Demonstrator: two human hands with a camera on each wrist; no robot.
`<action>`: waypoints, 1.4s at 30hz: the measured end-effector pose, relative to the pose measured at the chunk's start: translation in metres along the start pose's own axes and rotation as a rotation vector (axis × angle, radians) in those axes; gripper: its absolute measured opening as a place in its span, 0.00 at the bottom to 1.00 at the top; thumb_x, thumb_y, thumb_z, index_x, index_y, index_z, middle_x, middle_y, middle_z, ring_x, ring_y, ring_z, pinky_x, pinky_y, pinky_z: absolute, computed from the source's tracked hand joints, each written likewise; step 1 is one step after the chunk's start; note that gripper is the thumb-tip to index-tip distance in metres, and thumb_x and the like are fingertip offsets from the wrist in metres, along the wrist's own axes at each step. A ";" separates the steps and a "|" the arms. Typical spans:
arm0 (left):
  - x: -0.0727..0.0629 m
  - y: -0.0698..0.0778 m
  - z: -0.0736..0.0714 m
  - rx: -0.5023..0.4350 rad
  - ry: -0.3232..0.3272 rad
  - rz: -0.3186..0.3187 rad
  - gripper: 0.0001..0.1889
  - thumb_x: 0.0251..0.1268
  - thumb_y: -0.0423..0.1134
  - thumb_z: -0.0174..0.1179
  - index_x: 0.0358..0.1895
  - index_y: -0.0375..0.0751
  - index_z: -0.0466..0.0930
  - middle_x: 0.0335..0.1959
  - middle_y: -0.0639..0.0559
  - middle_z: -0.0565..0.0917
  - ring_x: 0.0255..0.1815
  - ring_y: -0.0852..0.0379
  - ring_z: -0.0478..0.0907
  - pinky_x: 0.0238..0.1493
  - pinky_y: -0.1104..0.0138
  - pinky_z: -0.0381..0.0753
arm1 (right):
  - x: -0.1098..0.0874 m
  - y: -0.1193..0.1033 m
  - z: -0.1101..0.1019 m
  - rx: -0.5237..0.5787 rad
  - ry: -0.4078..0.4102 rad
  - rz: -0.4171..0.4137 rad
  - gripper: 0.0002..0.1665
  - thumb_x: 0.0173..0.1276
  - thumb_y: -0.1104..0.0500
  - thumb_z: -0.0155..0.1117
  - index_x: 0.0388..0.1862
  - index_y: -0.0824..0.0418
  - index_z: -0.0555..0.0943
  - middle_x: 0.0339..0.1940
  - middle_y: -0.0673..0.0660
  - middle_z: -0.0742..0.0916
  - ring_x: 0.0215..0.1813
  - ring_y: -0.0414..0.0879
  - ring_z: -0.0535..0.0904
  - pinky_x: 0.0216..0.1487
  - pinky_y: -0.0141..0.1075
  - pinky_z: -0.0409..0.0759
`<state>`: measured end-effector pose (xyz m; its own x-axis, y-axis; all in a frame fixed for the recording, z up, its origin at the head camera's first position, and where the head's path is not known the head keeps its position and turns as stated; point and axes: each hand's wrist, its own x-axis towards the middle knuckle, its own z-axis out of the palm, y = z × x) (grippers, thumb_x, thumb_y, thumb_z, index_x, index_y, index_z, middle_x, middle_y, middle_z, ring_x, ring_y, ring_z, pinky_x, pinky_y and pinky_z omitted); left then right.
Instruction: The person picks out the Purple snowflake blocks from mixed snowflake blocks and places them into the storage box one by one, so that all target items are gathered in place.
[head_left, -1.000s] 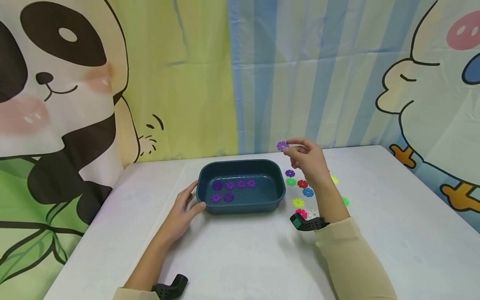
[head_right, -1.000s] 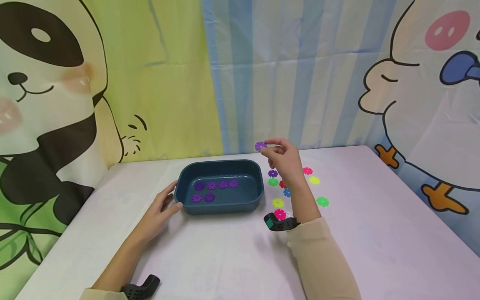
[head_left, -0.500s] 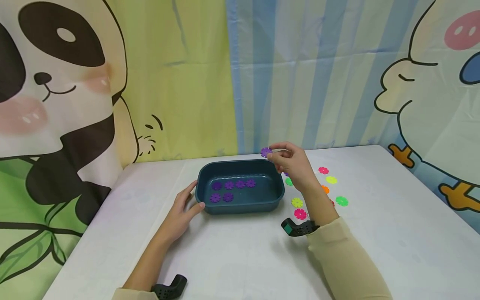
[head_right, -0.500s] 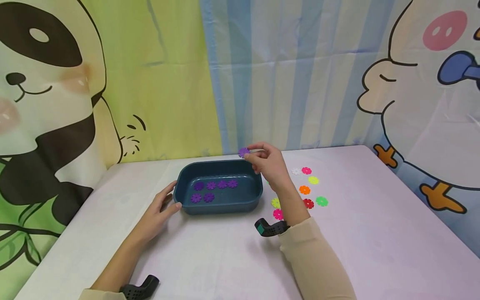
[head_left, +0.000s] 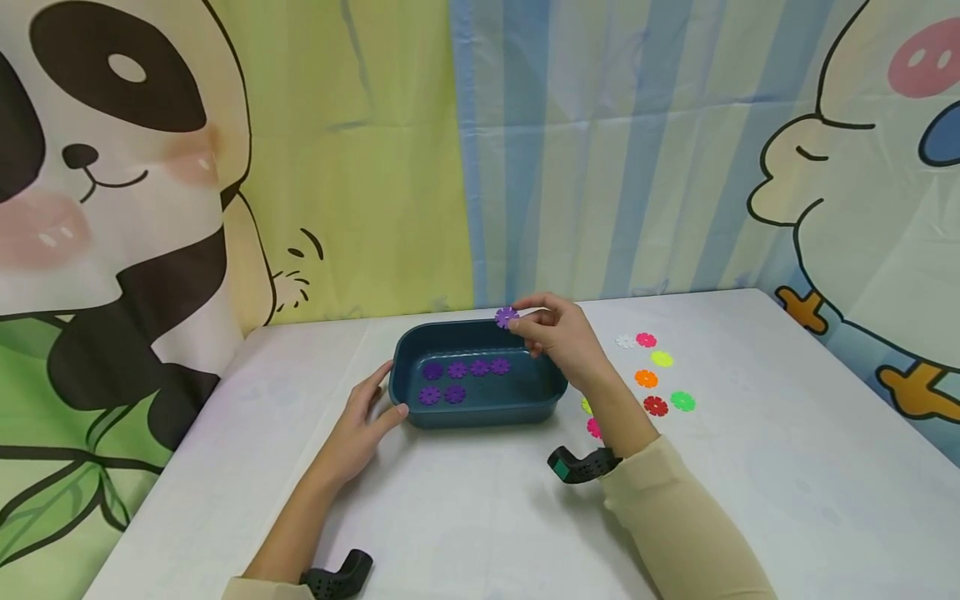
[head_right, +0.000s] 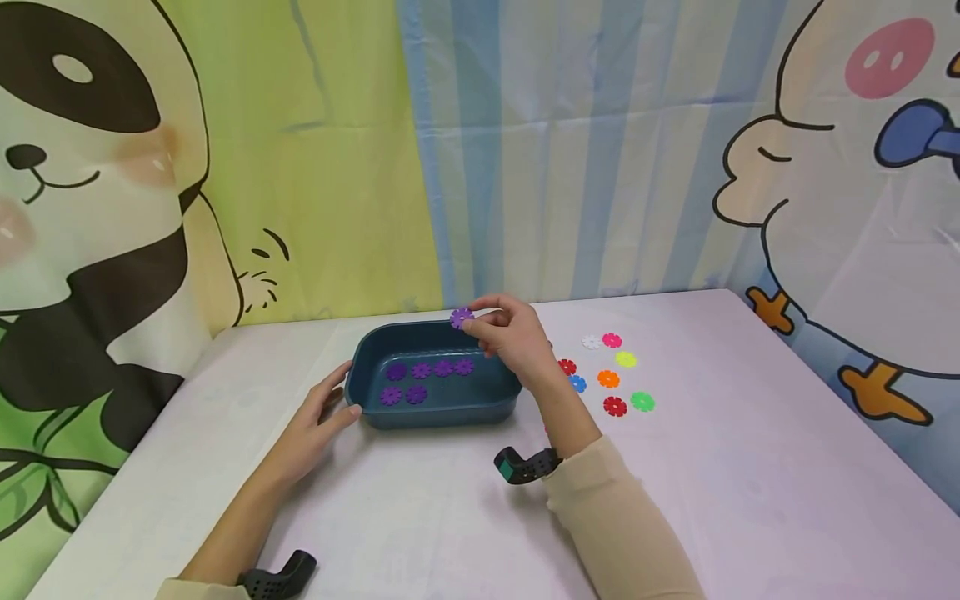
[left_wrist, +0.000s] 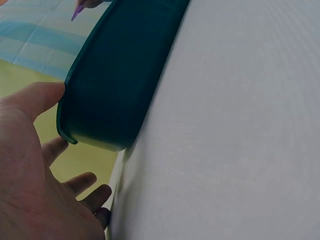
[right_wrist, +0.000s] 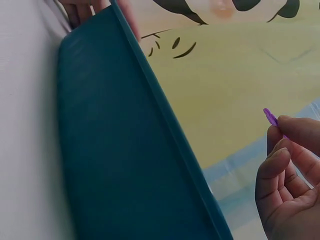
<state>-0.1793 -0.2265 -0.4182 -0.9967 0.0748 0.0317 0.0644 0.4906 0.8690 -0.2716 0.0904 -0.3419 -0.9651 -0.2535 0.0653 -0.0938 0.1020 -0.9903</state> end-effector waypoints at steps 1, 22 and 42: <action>0.000 0.001 0.000 -0.002 0.003 0.003 0.38 0.77 0.50 0.57 0.85 0.60 0.49 0.85 0.39 0.47 0.85 0.34 0.47 0.80 0.34 0.46 | 0.000 0.000 0.001 -0.003 -0.006 0.001 0.22 0.72 0.55 0.71 0.61 0.58 0.80 0.35 0.53 0.86 0.30 0.47 0.75 0.37 0.31 0.83; -0.001 0.000 0.001 -0.002 0.006 -0.003 0.39 0.77 0.50 0.58 0.85 0.60 0.49 0.85 0.40 0.48 0.85 0.34 0.48 0.80 0.33 0.46 | 0.001 0.014 0.032 -0.101 -0.112 -0.007 0.16 0.70 0.58 0.72 0.55 0.59 0.82 0.33 0.54 0.87 0.28 0.46 0.76 0.33 0.35 0.82; 0.000 0.003 0.001 -0.002 0.003 0.013 0.38 0.77 0.50 0.57 0.84 0.60 0.50 0.84 0.39 0.49 0.84 0.33 0.48 0.80 0.33 0.46 | 0.004 0.022 0.045 -0.255 -0.207 0.132 0.16 0.70 0.61 0.71 0.55 0.64 0.83 0.37 0.64 0.87 0.29 0.46 0.78 0.31 0.35 0.83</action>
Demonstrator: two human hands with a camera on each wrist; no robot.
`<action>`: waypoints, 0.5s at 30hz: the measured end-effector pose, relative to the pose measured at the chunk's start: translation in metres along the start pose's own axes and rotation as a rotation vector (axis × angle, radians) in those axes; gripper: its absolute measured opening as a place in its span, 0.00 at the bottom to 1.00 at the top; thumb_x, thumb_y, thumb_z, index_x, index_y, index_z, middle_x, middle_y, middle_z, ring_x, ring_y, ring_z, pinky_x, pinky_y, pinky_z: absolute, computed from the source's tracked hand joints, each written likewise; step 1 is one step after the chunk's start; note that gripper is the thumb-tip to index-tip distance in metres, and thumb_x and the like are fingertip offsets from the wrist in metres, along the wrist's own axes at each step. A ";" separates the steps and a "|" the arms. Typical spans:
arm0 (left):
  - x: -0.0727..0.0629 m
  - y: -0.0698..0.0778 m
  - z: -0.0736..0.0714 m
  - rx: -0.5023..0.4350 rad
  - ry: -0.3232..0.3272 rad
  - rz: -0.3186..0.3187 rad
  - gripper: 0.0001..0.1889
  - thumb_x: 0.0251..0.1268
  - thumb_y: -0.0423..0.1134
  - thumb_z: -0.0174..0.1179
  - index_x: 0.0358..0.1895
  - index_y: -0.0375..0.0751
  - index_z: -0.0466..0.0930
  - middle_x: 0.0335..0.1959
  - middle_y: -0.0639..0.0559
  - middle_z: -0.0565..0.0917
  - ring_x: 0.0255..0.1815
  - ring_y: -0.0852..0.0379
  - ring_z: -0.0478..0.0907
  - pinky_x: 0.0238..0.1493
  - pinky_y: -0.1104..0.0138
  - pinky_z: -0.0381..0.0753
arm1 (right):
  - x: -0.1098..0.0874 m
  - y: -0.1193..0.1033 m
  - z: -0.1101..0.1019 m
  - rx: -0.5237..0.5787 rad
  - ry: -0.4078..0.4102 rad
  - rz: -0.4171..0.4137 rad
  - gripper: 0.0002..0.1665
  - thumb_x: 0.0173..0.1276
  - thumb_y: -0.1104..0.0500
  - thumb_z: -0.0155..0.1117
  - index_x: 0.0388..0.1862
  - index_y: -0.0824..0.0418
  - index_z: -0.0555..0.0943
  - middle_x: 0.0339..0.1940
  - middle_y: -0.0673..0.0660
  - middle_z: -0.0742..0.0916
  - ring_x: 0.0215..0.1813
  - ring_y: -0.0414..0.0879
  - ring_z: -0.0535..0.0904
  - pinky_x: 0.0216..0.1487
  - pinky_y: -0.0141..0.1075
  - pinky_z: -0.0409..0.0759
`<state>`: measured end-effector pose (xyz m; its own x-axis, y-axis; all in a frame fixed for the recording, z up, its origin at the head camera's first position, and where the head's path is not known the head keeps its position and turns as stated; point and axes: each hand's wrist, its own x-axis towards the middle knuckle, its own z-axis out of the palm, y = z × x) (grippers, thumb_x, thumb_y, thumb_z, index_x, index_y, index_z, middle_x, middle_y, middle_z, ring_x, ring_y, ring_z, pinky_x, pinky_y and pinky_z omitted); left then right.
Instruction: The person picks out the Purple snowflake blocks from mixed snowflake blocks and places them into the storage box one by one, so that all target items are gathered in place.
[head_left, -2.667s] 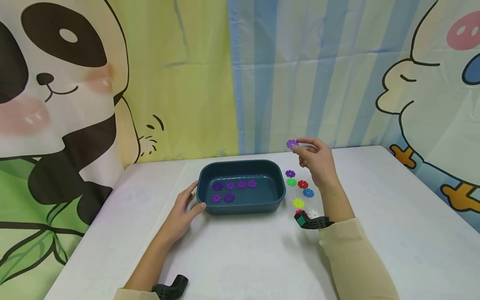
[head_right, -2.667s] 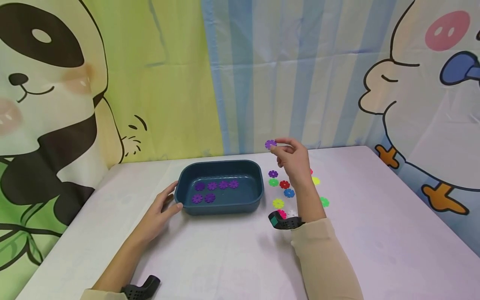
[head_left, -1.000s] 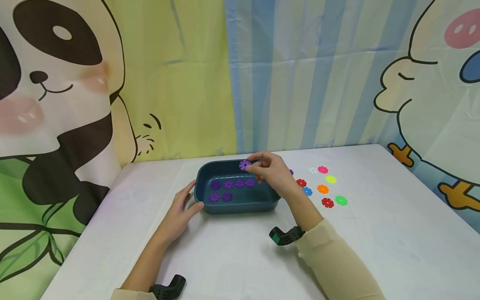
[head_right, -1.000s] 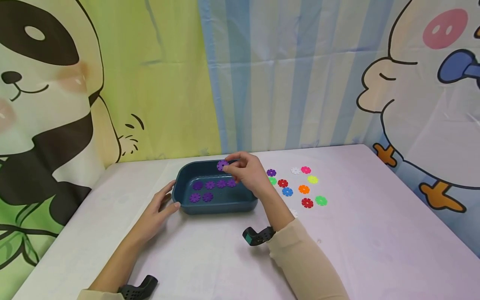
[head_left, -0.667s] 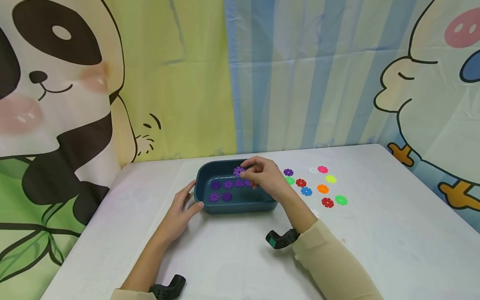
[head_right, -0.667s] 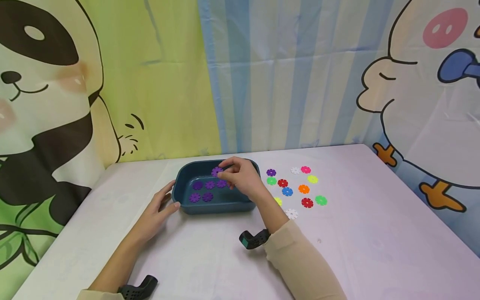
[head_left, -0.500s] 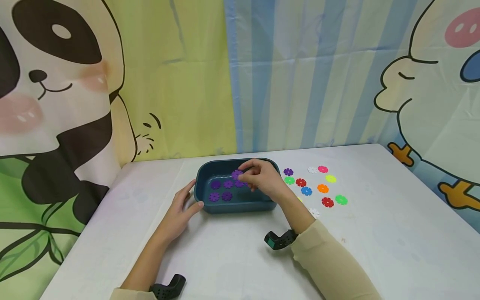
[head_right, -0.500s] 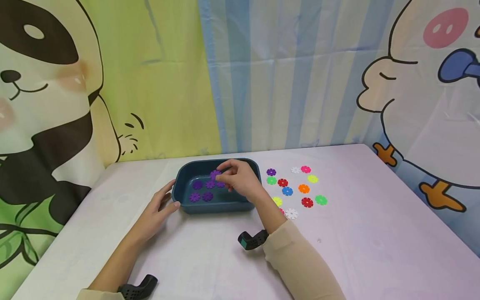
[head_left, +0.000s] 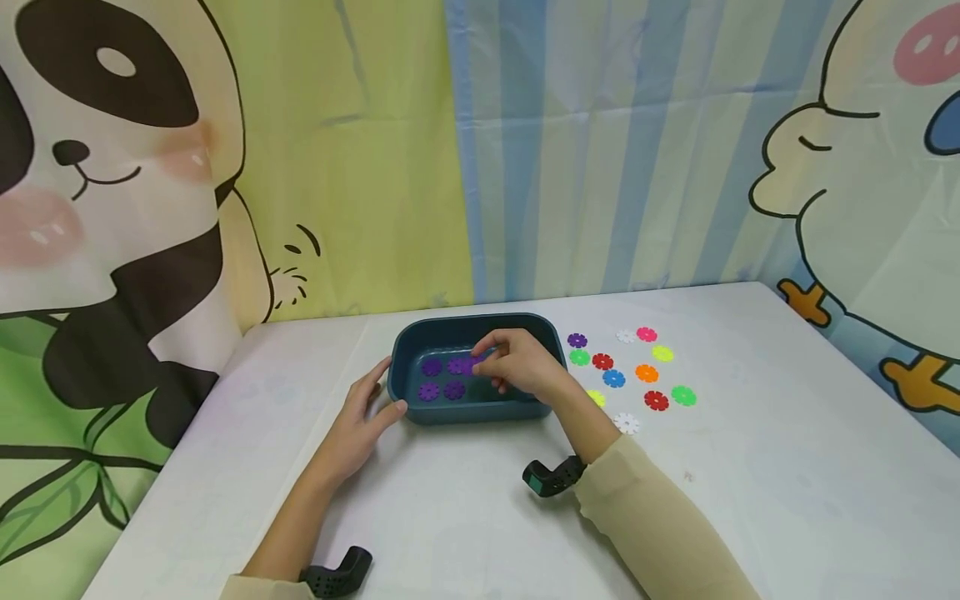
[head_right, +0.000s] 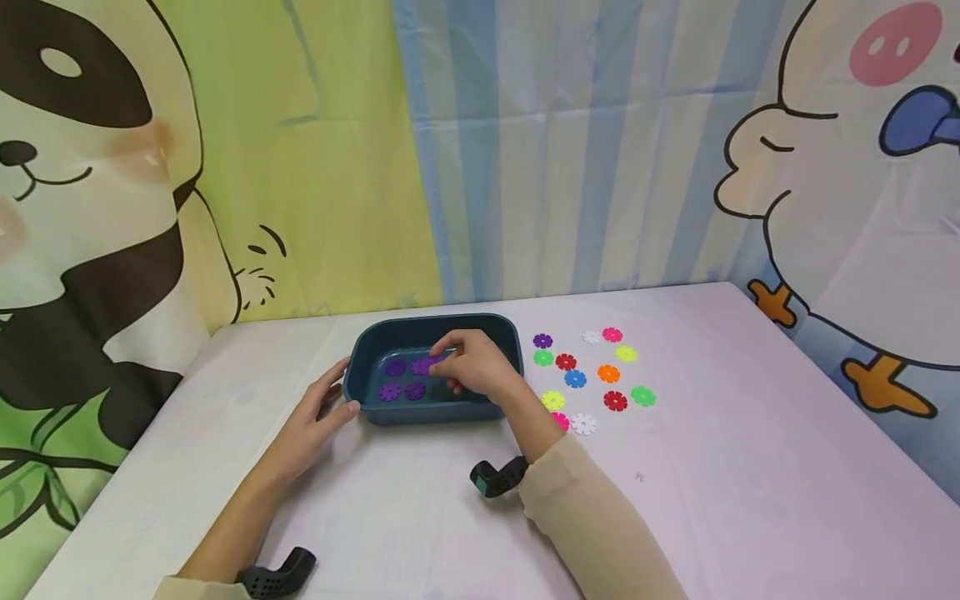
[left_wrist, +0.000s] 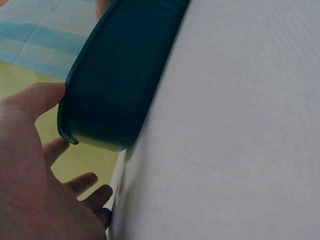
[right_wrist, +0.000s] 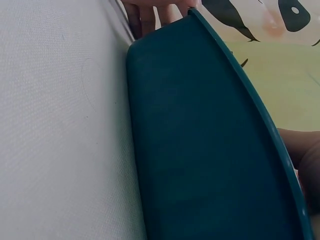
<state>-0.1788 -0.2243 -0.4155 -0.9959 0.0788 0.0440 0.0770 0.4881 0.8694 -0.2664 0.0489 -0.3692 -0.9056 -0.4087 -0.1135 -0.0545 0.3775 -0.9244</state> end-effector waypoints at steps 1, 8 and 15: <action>0.000 0.000 0.000 -0.002 0.000 0.002 0.38 0.77 0.49 0.57 0.84 0.60 0.50 0.84 0.39 0.48 0.84 0.33 0.48 0.80 0.33 0.46 | 0.000 0.000 0.000 -0.007 -0.003 0.009 0.16 0.70 0.61 0.71 0.54 0.64 0.83 0.36 0.62 0.87 0.29 0.46 0.78 0.31 0.35 0.83; 0.001 -0.001 0.000 -0.004 0.000 0.009 0.38 0.77 0.50 0.57 0.84 0.60 0.50 0.84 0.39 0.48 0.84 0.33 0.48 0.80 0.33 0.46 | 0.000 -0.002 0.004 -0.076 0.003 0.073 0.12 0.70 0.64 0.70 0.51 0.65 0.84 0.33 0.57 0.85 0.28 0.46 0.79 0.31 0.34 0.84; 0.000 -0.002 0.000 0.003 -0.001 0.003 0.38 0.78 0.50 0.57 0.85 0.61 0.50 0.85 0.39 0.48 0.84 0.33 0.48 0.80 0.33 0.46 | 0.004 -0.001 0.008 -0.152 0.022 0.106 0.09 0.70 0.66 0.70 0.48 0.65 0.85 0.34 0.58 0.85 0.26 0.46 0.80 0.29 0.34 0.85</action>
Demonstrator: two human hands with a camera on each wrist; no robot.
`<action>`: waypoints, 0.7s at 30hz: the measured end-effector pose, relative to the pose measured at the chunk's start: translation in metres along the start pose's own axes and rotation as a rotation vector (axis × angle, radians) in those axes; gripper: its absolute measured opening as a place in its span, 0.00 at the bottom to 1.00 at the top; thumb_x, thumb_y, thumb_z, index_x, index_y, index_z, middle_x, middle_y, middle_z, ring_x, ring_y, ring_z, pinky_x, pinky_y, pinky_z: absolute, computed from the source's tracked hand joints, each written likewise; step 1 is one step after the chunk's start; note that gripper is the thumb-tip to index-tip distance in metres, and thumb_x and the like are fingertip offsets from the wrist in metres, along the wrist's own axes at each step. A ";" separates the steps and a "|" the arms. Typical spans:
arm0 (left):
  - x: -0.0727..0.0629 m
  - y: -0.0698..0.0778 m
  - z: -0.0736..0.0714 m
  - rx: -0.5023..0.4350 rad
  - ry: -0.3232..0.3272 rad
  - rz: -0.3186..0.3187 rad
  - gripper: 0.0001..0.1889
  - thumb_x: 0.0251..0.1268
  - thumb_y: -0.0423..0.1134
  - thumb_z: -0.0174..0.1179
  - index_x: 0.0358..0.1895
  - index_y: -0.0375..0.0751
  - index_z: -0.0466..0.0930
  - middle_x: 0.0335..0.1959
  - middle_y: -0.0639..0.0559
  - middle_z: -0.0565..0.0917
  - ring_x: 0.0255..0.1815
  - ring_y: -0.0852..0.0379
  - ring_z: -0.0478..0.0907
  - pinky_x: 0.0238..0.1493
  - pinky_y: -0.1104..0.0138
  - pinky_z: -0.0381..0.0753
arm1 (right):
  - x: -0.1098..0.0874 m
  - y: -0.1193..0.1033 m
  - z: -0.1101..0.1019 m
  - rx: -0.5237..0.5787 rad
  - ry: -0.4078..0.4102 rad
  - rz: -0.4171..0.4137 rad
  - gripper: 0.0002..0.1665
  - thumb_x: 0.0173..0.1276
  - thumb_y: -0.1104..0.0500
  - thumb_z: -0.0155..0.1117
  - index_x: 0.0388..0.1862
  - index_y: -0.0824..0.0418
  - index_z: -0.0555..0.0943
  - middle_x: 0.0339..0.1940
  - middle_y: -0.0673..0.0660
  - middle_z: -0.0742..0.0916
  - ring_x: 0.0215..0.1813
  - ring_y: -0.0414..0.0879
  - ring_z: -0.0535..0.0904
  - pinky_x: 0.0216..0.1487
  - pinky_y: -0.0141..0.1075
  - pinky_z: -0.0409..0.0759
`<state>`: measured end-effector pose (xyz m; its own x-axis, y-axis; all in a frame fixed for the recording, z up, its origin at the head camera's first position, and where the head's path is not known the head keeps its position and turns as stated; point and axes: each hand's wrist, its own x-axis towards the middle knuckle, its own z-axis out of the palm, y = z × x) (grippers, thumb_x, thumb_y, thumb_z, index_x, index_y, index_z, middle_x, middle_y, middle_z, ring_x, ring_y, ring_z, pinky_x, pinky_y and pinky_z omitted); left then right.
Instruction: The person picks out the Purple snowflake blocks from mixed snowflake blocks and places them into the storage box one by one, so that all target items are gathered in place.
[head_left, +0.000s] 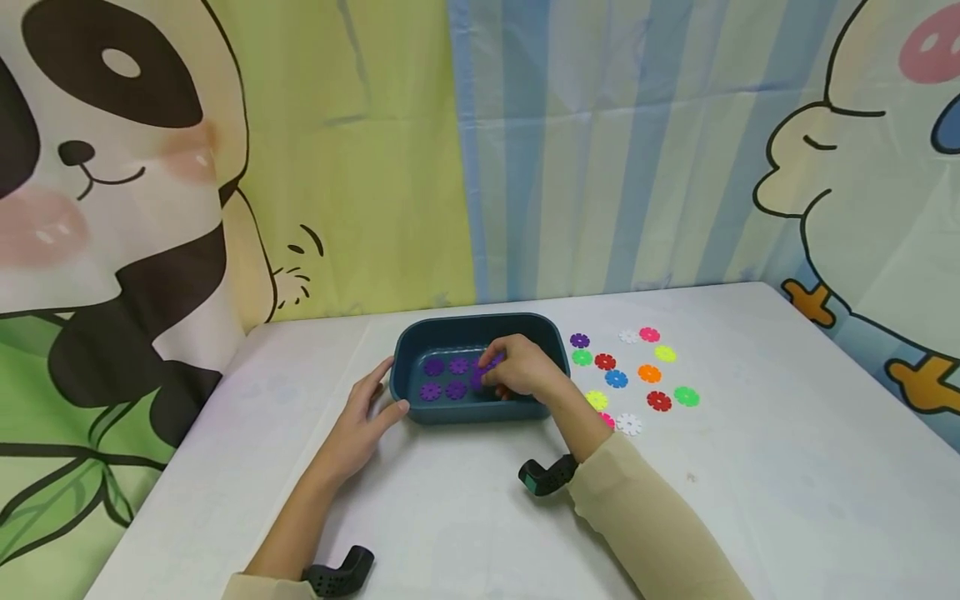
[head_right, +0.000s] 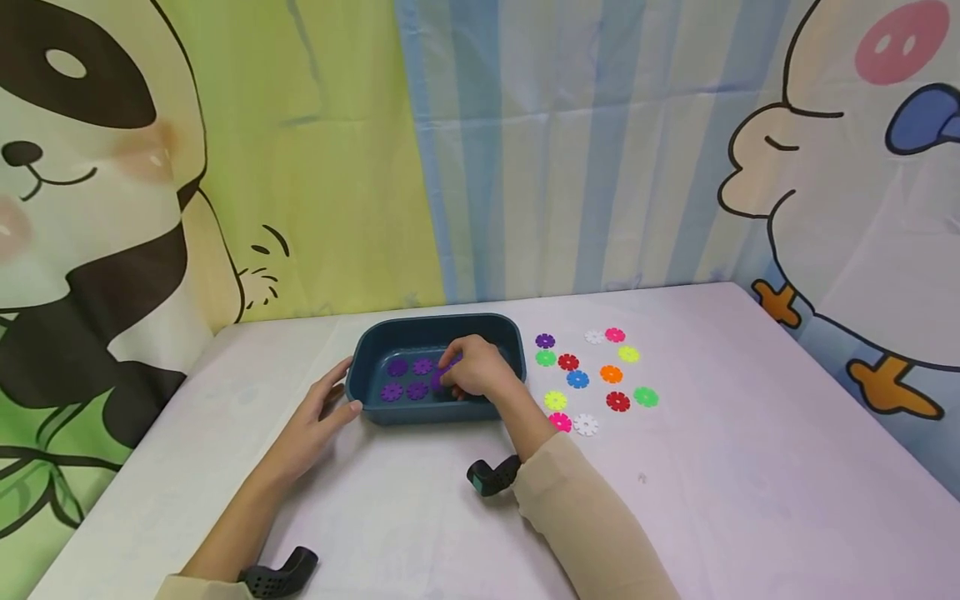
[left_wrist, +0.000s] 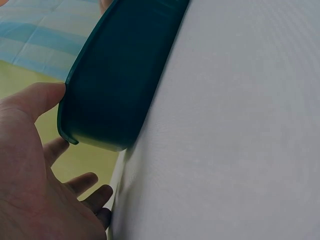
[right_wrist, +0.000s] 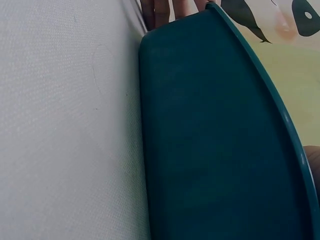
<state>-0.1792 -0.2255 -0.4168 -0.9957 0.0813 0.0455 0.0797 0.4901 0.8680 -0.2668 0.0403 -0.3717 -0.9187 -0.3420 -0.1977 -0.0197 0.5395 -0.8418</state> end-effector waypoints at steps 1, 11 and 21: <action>0.000 0.000 0.000 0.002 0.001 -0.001 0.38 0.77 0.50 0.57 0.85 0.61 0.50 0.85 0.39 0.48 0.84 0.33 0.48 0.80 0.33 0.46 | 0.001 0.000 0.000 -0.011 0.002 0.000 0.09 0.70 0.66 0.70 0.48 0.64 0.85 0.34 0.58 0.85 0.26 0.46 0.80 0.30 0.34 0.85; 0.000 0.000 0.000 0.008 0.003 -0.002 0.38 0.77 0.51 0.57 0.84 0.61 0.50 0.84 0.39 0.48 0.84 0.33 0.48 0.80 0.33 0.47 | 0.001 -0.002 0.002 -0.106 -0.008 0.036 0.11 0.69 0.65 0.71 0.49 0.60 0.86 0.38 0.59 0.86 0.27 0.45 0.82 0.31 0.33 0.83; 0.000 0.001 0.001 0.007 0.006 -0.005 0.38 0.77 0.50 0.57 0.84 0.61 0.50 0.84 0.39 0.49 0.84 0.33 0.48 0.80 0.33 0.47 | 0.002 -0.002 0.004 -0.159 0.022 0.046 0.11 0.68 0.66 0.71 0.48 0.59 0.87 0.46 0.60 0.87 0.25 0.44 0.82 0.30 0.32 0.81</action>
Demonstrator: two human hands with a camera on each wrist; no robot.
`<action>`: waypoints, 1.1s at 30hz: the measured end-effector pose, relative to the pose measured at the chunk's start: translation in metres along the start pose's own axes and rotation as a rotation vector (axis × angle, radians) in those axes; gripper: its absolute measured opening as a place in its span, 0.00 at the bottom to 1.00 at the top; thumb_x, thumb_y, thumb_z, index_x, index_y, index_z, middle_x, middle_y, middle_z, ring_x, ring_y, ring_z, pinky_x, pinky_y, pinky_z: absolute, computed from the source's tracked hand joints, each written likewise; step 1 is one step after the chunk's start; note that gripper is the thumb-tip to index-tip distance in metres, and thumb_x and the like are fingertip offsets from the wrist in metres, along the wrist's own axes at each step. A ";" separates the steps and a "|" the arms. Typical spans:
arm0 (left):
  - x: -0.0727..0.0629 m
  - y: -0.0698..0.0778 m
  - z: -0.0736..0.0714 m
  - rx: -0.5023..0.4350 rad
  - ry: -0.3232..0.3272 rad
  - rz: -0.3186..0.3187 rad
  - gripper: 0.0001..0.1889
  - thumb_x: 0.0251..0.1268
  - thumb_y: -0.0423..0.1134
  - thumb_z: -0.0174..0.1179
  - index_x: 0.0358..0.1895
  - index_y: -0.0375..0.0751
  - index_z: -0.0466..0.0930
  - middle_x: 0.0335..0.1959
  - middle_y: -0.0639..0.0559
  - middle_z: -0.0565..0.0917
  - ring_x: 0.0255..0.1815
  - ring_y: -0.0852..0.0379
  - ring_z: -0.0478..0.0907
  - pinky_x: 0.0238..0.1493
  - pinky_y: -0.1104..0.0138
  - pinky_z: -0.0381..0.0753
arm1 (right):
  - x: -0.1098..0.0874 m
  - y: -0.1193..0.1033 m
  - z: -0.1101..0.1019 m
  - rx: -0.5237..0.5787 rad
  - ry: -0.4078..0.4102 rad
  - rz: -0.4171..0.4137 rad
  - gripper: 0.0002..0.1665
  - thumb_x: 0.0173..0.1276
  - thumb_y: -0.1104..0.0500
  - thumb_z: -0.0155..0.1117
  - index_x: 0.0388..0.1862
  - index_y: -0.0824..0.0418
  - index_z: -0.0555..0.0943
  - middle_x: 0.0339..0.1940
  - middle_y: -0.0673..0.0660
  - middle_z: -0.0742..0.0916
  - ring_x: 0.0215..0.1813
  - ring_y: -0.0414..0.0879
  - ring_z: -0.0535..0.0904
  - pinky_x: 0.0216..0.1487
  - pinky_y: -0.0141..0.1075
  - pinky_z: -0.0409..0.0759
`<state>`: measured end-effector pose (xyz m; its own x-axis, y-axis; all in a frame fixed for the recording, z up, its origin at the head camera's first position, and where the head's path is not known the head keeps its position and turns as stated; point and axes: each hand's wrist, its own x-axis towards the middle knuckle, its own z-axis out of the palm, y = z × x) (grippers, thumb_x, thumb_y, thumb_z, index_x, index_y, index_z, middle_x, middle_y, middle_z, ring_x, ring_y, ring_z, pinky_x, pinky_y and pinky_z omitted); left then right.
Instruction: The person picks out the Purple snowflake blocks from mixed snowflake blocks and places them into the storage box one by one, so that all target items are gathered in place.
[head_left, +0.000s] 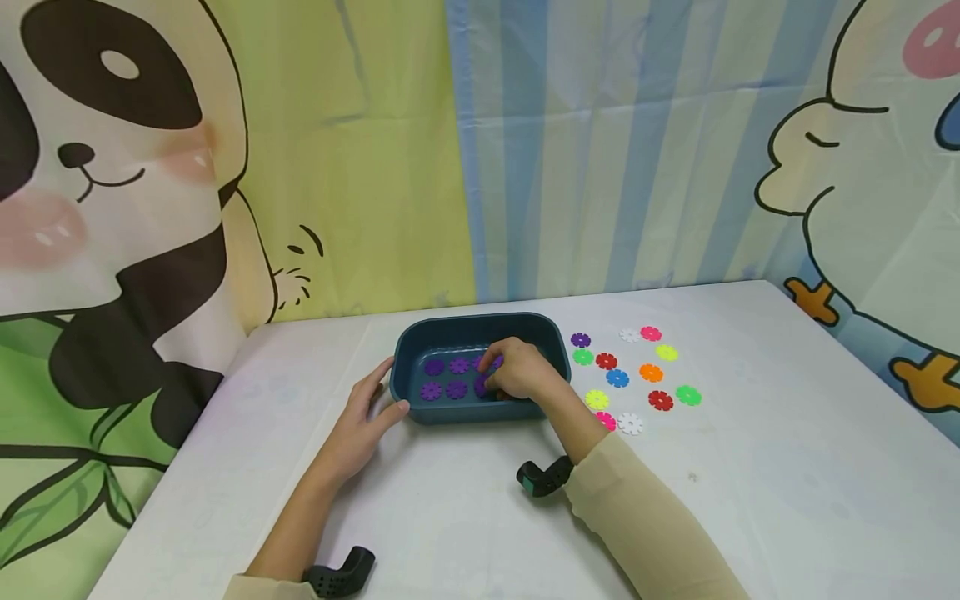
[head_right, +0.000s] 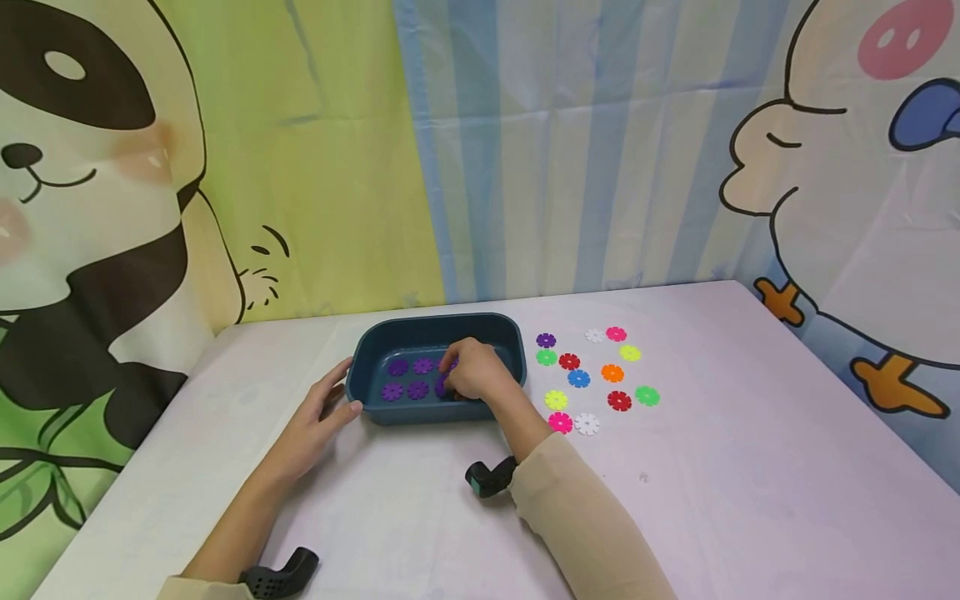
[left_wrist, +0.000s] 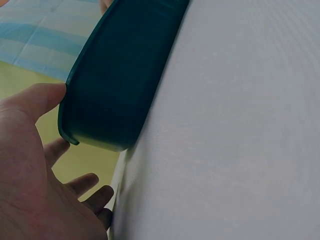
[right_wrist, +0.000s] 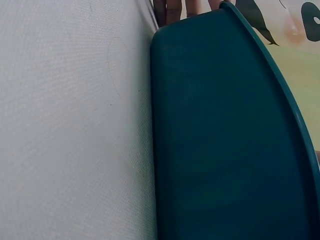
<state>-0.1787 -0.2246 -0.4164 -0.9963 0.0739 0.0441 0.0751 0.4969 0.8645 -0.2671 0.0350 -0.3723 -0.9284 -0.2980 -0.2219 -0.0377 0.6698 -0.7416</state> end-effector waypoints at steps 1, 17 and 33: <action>0.000 0.000 0.000 0.000 0.000 -0.001 0.38 0.77 0.51 0.57 0.84 0.61 0.50 0.84 0.39 0.49 0.84 0.33 0.48 0.80 0.33 0.47 | 0.000 0.000 0.000 -0.001 0.001 0.001 0.11 0.68 0.66 0.71 0.49 0.59 0.87 0.44 0.59 0.87 0.25 0.44 0.82 0.29 0.32 0.80; -0.001 -0.001 0.001 -0.011 0.005 0.010 0.38 0.77 0.50 0.58 0.84 0.60 0.51 0.84 0.39 0.49 0.84 0.33 0.48 0.80 0.34 0.47 | -0.003 0.000 0.001 -0.035 0.023 -0.017 0.14 0.68 0.63 0.72 0.52 0.61 0.86 0.39 0.57 0.87 0.26 0.44 0.82 0.30 0.33 0.80; 0.001 -0.003 0.001 -0.008 0.002 0.013 0.38 0.77 0.50 0.58 0.84 0.60 0.51 0.84 0.39 0.49 0.84 0.33 0.48 0.80 0.34 0.47 | -0.005 -0.003 -0.002 -0.064 0.042 -0.042 0.13 0.72 0.58 0.69 0.53 0.60 0.85 0.38 0.57 0.87 0.28 0.46 0.84 0.33 0.35 0.82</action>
<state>-0.1797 -0.2254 -0.4194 -0.9953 0.0785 0.0561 0.0875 0.4892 0.8678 -0.2627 0.0361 -0.3678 -0.9402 -0.2988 -0.1635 -0.0994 0.6999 -0.7073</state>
